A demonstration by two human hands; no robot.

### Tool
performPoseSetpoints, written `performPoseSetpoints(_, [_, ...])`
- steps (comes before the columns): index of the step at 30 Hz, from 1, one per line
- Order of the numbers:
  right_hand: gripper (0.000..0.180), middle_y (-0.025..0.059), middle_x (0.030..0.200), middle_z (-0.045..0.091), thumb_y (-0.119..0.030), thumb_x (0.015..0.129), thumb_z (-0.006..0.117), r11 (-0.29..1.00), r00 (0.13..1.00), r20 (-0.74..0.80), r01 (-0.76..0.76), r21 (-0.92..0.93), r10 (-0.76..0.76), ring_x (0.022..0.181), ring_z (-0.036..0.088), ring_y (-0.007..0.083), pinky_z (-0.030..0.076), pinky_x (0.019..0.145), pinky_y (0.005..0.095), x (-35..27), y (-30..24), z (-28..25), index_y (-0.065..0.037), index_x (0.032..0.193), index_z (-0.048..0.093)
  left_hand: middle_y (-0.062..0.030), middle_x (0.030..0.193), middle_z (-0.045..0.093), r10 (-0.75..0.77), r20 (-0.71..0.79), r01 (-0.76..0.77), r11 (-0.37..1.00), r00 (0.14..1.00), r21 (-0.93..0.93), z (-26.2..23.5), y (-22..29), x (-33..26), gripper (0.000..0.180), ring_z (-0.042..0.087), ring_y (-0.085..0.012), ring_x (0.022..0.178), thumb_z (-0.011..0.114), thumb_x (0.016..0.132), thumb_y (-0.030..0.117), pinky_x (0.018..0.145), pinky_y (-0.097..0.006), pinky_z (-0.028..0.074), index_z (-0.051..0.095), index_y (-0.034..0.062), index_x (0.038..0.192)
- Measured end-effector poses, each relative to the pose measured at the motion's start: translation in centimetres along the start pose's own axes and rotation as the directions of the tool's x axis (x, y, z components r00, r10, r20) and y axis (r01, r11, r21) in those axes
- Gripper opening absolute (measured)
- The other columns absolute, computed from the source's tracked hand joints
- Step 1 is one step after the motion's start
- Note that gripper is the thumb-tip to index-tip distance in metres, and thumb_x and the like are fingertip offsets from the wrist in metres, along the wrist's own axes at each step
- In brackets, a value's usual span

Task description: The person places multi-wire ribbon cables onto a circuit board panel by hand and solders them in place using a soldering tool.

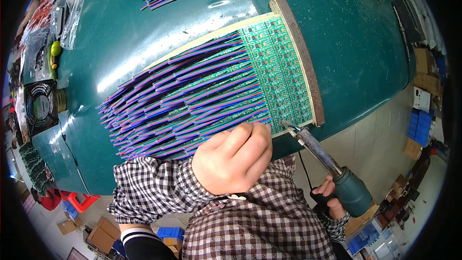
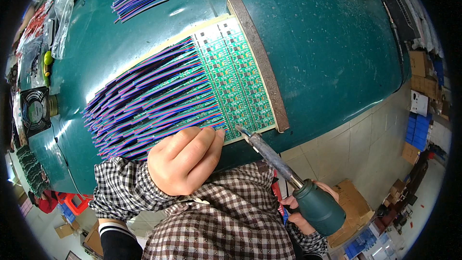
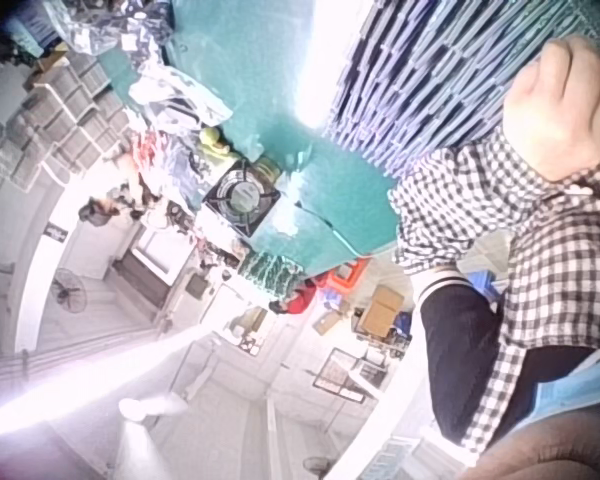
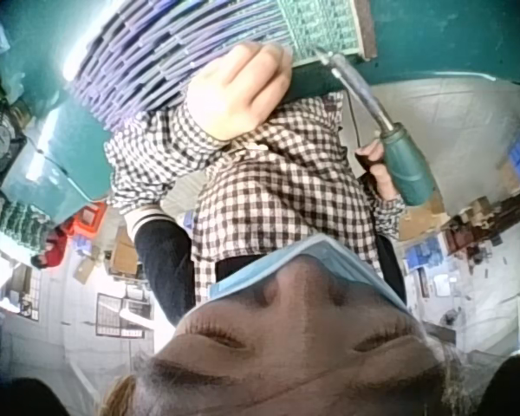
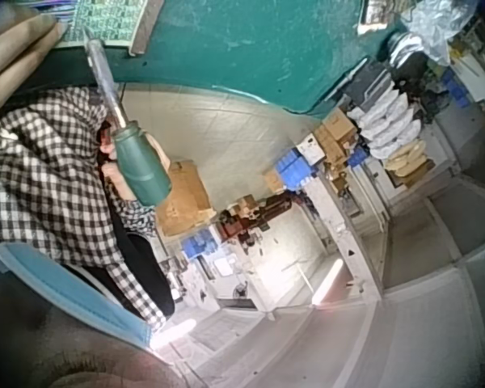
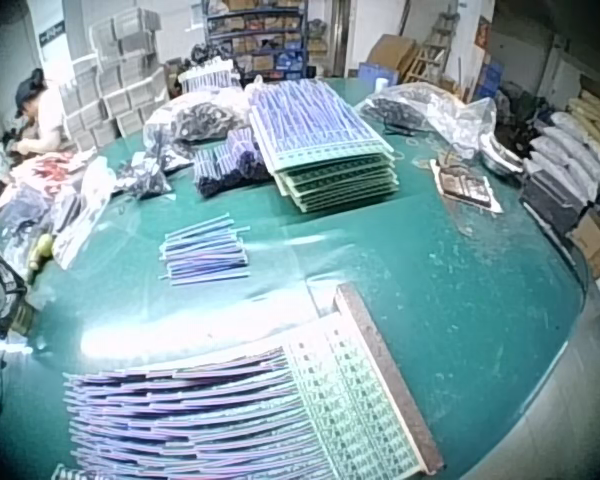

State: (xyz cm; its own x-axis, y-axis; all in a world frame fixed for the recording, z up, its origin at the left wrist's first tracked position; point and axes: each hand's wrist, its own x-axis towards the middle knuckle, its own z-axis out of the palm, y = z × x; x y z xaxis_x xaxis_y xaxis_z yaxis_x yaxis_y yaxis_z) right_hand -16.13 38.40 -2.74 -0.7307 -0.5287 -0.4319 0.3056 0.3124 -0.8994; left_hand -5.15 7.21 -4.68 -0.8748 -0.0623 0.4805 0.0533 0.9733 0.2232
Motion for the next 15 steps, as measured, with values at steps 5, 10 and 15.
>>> performPoseSetpoints(5, [0.086, 0.0123, 0.080, 0.067, -0.039, 0.071, 0.094, 0.998, 0.998, -0.057, 0.040, 0.058, -0.037, 0.073, 0.071, 0.0235, 0.065, 0.072, 0.0441, 0.1, 0.0, -0.4, 0.010, 0.127, 0.051, -0.0107, 0.099, 0.067, -0.003, 0.002, 0.003, 1.000, 1.000, -0.017, -0.1, 0.2, 0.4, 0.031, 0.066, -0.0206, 0.085, 0.070, 0.065, 0.009, 0.070, -0.027, 0.055, 0.074, -0.0023, 0.093])
performPoseSetpoints(10, [0.081, 0.0067, 0.089, 0.058, -0.039, 0.089, 0.081, 0.991, 0.983, 0.178, 0.024, 0.129, -0.047, 0.091, 0.063, 0.0252, 0.063, 0.083, 0.0464, 1.3, -1.2, -0.6, 0.013, 0.138, 0.044, -0.0110, 0.097, 0.068, -0.025, 0.008, 0.025, 0.999, 1.000, -0.025, -0.4, 0.1, 0.4, 0.033, 0.067, -0.0205, 0.080, 0.073, 0.063, 0.007, 0.065, -0.027, 0.056, 0.075, -0.0027, 0.094])
performPoseSetpoints(15, [0.074, 0.0089, 0.082, 0.055, -0.041, 0.094, 0.073, 0.965, 0.980, 0.155, 0.087, 0.246, -0.128, 0.085, 0.062, 0.0233, 0.065, 0.071, 0.0396, 3.3, -1.7, 0.1, 0.015, 0.135, 0.046, -0.0109, 0.097, 0.068, -0.017, 0.007, 0.017, 1.000, 1.000, -0.020, -0.4, 0.1, 0.4, 0.034, 0.067, -0.0201, 0.080, 0.073, 0.063, 0.007, 0.064, -0.026, 0.055, 0.075, -0.0028, 0.095])
